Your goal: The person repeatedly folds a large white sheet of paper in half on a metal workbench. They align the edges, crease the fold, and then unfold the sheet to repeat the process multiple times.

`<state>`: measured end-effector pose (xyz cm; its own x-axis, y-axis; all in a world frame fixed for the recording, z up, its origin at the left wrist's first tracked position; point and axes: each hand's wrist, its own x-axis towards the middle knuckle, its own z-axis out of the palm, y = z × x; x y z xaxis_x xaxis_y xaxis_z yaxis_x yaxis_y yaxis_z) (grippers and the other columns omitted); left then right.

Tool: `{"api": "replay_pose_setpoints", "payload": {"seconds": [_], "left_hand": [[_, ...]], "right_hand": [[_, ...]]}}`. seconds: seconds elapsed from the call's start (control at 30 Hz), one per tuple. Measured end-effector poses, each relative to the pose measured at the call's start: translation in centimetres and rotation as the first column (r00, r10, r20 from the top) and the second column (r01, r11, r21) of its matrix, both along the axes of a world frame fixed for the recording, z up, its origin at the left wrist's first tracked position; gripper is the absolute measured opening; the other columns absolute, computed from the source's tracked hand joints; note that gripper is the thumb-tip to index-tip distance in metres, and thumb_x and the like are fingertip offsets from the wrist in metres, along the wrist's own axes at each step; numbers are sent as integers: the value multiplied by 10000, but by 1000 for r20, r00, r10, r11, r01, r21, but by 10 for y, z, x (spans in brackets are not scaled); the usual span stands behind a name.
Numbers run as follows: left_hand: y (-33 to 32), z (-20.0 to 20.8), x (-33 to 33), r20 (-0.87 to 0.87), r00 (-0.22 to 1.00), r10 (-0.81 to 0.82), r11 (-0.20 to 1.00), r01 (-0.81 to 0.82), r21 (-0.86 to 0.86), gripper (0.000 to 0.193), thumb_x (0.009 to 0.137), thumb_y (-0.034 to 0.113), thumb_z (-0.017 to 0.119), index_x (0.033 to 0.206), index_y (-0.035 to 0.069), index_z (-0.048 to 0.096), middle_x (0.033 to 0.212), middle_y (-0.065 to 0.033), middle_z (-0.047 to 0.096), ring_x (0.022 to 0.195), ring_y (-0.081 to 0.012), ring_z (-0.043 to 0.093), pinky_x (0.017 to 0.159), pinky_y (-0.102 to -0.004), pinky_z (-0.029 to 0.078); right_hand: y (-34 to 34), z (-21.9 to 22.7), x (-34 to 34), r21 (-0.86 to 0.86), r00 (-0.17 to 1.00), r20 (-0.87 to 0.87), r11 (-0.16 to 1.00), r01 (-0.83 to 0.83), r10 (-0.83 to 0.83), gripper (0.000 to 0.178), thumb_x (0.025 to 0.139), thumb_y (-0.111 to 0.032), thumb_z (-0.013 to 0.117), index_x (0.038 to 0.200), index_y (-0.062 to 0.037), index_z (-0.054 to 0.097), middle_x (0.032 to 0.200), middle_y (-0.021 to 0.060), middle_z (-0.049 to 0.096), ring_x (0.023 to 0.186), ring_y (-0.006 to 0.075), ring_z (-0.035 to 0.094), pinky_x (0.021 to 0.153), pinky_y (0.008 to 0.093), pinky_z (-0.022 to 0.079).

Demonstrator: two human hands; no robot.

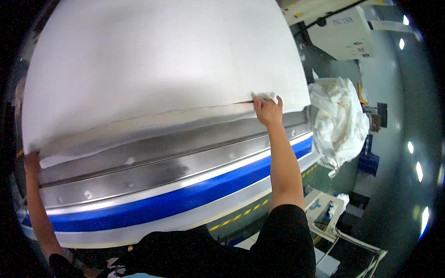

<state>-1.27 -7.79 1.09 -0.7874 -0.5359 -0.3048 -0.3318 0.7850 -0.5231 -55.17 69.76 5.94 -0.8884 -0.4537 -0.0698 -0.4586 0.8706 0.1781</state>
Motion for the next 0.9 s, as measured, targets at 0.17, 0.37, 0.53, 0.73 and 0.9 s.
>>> {"api": "replay_pose_setpoints", "payload": {"seconds": [0.17, 0.37, 0.53, 0.73, 0.9], "left_hand": [[-10, -16, -9, -33, 966, 258, 966, -258, 16, 149, 834, 16, 505, 932, 8, 618, 906, -179, 636, 823, -350, 621, 708, -412, 506], [-23, -27, 11, 46, 989, 142, 990, -142, -2, 140, 861, 12, 469, 955, 9, 573, 948, -176, 592, 932, -335, 564, 801, -445, 451], [-50, -15, 57, 60, 997, 47, 991, -39, -130, 159, 853, 9, 479, 986, 18, 566, 972, -162, 590, 965, -324, 551, 832, -424, 439], [-5, 0, 19, -15, 998, -55, 998, 55, -32, 252, 836, 71, 449, 1049, 82, 584, 1028, -108, 619, 995, -304, 568, 891, -430, 419], [53, 98, -24, 71, 978, 196, 981, -194, -33, 342, 852, 73, 418, 1132, 157, 596, 1091, -99, 626, 1008, -318, 579, 859, -465, 452]], "right_hand": [[101, 8, -62, 87, 992, 36, 990, 115, -119, 531, 971, -448, 247, 981, -135, 675, 974, 139, 662, 932, 288, 620, 1067, 490, 232], [176, 23, -123, 500, 931, 173, 843, 198, -321, 340, 891, -294, 384, 1100, -164, 620, 1103, 89, 628, 1049, 270, 583, 956, 480, 403], [195, -4, -140, 476, 955, 146, 864, 163, -260, 285, 832, -216, 465, 1061, -127, 609, 1095, 102, 624, 1003, 297, 600, 840, 411, 490], [244, 24, -135, 489, 972, 45, 853, 182, -233, 394, 787, -180, 553, 1178, -194, 604, 1121, 111, 626, 1022, 300, 592, 869, 392, 479], [206, 90, -128, 284, 990, 97, 956, 74, -105, 389, 744, -69, 517, 1103, -158, 638, 1008, 169, 648, 962, 339, 606, 836, 412, 466]]}}
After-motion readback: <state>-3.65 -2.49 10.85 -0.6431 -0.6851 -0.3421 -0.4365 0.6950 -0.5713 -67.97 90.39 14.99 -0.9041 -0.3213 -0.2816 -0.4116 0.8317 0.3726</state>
